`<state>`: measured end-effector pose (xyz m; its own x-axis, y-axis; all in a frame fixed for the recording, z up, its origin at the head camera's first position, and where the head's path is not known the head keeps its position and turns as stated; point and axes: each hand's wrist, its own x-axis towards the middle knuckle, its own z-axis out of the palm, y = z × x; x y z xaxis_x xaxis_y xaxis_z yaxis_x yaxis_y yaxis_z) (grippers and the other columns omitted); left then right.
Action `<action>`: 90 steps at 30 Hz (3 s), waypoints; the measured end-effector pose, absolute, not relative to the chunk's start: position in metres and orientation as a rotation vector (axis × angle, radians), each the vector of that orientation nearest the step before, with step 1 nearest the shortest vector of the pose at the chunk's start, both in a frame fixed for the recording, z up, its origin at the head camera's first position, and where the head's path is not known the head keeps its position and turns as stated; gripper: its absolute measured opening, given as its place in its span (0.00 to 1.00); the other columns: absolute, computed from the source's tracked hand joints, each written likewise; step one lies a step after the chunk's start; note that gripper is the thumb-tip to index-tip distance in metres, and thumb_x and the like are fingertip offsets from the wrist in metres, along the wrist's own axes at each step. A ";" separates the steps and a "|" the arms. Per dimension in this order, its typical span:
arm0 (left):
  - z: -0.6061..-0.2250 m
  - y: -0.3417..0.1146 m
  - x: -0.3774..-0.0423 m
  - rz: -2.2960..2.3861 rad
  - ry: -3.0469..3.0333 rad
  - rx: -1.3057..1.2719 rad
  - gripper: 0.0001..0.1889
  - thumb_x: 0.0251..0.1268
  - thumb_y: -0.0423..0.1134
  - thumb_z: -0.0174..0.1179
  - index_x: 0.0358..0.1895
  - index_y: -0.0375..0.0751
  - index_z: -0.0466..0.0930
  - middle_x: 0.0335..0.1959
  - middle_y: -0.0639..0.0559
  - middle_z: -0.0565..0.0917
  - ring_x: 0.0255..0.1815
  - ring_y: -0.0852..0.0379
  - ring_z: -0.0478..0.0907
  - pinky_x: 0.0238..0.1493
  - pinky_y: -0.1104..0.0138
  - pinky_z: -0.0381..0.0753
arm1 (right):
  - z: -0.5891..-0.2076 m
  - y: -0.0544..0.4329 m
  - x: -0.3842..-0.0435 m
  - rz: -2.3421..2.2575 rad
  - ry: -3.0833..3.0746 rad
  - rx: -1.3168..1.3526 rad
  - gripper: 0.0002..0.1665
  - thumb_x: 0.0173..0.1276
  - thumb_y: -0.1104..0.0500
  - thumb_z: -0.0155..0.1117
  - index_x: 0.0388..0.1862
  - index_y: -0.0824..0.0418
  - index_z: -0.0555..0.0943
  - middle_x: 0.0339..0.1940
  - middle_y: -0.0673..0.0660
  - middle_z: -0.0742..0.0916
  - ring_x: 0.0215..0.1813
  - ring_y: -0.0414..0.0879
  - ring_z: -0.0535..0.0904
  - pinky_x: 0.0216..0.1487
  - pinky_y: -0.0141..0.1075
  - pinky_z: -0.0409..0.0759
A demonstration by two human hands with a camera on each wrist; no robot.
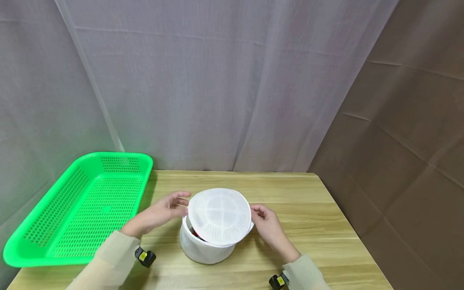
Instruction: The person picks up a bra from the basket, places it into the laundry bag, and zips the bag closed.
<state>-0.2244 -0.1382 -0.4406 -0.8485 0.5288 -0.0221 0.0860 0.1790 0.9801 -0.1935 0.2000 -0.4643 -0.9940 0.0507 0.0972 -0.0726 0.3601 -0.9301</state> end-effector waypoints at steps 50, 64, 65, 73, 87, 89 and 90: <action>-0.433 -0.109 -0.217 1.696 2.245 0.599 0.27 0.69 0.38 0.59 0.69 0.43 0.64 0.55 0.44 0.77 0.53 0.50 0.76 0.53 0.58 0.76 | -0.456 0.189 -0.191 1.827 -2.454 0.197 0.19 0.73 0.63 0.57 0.62 0.59 0.77 0.37 0.58 0.85 0.37 0.47 0.80 0.38 0.33 0.79; -0.432 -0.095 -0.224 1.761 2.314 0.506 0.17 0.70 0.36 0.57 0.60 0.46 0.74 0.51 0.48 0.80 0.50 0.54 0.76 0.52 0.59 0.76 | -0.454 0.188 -0.198 1.767 -2.389 0.247 0.11 0.73 0.58 0.58 0.46 0.64 0.81 0.38 0.58 0.85 0.39 0.46 0.79 0.40 0.32 0.78; -0.431 -0.094 -0.224 1.775 2.312 0.502 0.17 0.69 0.35 0.57 0.59 0.45 0.74 0.49 0.48 0.81 0.48 0.54 0.77 0.50 0.60 0.77 | -0.454 0.188 -0.199 1.758 -2.395 0.240 0.11 0.73 0.57 0.58 0.45 0.64 0.81 0.38 0.58 0.84 0.38 0.46 0.79 0.38 0.32 0.78; -0.425 -0.087 -0.216 1.870 2.290 0.537 0.16 0.66 0.28 0.57 0.56 0.41 0.76 0.47 0.48 0.82 0.46 0.53 0.77 0.47 0.62 0.77 | -0.440 0.178 -0.205 1.742 -2.435 0.274 0.16 0.76 0.52 0.53 0.49 0.62 0.81 0.41 0.57 0.85 0.39 0.48 0.80 0.39 0.34 0.79; -0.423 -0.074 -0.209 1.747 2.407 0.749 0.13 0.61 0.23 0.55 0.41 0.45 0.81 0.48 0.52 0.81 0.56 0.52 0.74 0.58 0.53 0.71 | -0.435 0.161 -0.200 1.812 -2.513 0.436 0.17 0.77 0.54 0.51 0.54 0.61 0.81 0.50 0.60 0.85 0.51 0.49 0.81 0.49 0.35 0.78; -0.423 -0.073 -0.208 1.727 2.416 0.767 0.14 0.60 0.22 0.55 0.39 0.45 0.81 0.48 0.51 0.81 0.56 0.51 0.74 0.58 0.53 0.71 | -0.436 0.161 -0.200 1.818 -2.525 0.478 0.16 0.76 0.55 0.52 0.54 0.62 0.81 0.49 0.61 0.85 0.50 0.50 0.81 0.48 0.35 0.80; -0.423 -0.072 -0.208 1.716 2.424 0.771 0.14 0.60 0.21 0.55 0.38 0.46 0.81 0.48 0.51 0.81 0.56 0.51 0.74 0.57 0.53 0.72 | -0.437 0.160 -0.200 1.822 -2.533 0.495 0.16 0.76 0.56 0.53 0.53 0.62 0.81 0.49 0.61 0.85 0.50 0.50 0.82 0.47 0.36 0.80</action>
<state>-0.2083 -0.0723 -0.4227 -0.8714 0.4372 0.2227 0.3552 0.2491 0.9010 -0.1997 0.1605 -0.4366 -0.9507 -0.2617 0.1665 -0.2411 0.2859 -0.9274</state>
